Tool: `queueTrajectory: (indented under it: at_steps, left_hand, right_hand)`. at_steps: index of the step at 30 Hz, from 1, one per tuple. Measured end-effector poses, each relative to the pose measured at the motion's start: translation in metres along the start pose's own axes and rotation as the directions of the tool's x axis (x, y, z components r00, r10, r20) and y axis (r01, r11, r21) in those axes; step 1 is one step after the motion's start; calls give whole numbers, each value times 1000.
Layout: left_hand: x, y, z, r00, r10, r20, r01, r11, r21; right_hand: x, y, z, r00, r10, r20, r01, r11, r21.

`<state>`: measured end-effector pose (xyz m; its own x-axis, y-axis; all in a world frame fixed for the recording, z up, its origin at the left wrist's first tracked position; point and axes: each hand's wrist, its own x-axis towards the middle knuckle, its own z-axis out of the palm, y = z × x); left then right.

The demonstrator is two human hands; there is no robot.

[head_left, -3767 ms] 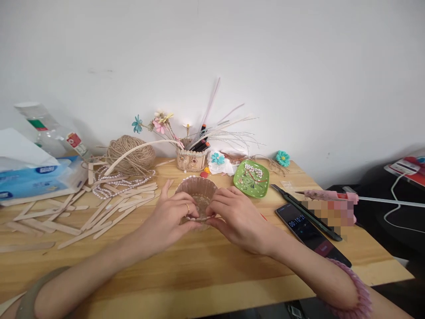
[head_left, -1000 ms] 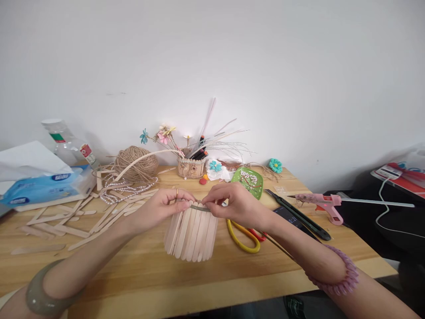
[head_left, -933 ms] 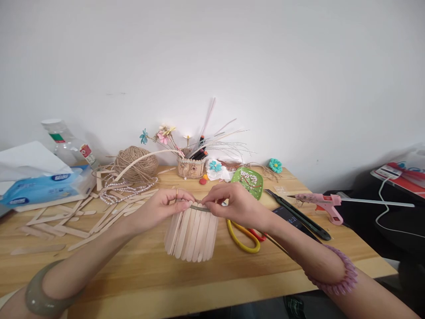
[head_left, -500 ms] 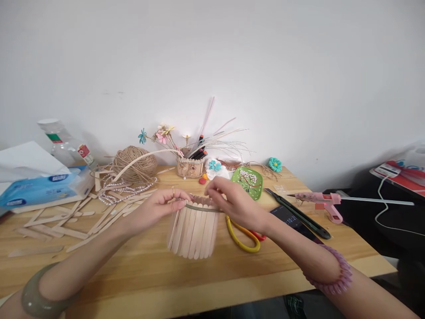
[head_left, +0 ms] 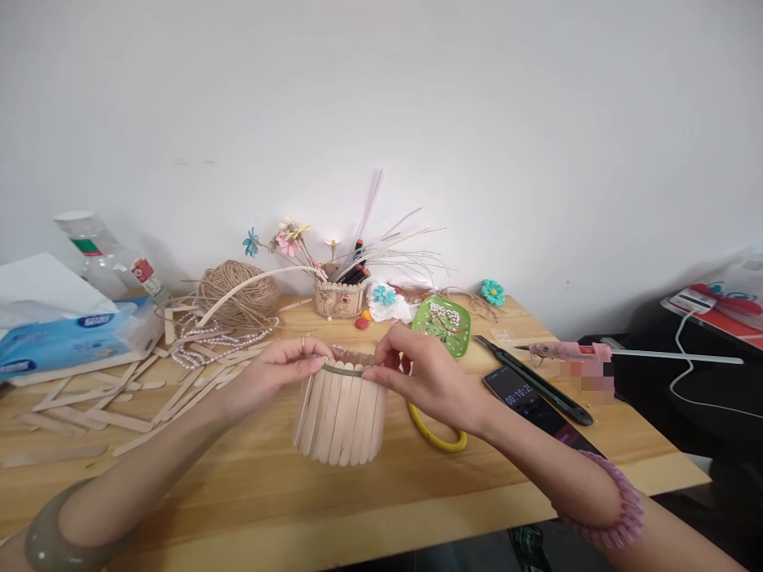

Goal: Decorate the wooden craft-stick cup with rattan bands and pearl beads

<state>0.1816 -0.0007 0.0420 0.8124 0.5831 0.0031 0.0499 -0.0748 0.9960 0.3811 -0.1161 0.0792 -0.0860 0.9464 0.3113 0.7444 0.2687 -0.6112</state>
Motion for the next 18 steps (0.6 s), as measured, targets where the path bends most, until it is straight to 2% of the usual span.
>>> queueTrajectory:
  at_steps: [7,14,18]
  left_hand:
    - [2,-3,-2,999,4,-43,-6,999,-49]
    - [1,-3,0,1000,10,-21,-11,998,-59]
    - [0,-3,-3,999,10,-37,-12,998,-63]
  right_hand:
    - [-1,5,-7,998,-32,46,28,996,82]
    - [1,-3,-3,997,73,14,-74,992,101]
    - [1,1,-3,999,20,31,-22,997,77]
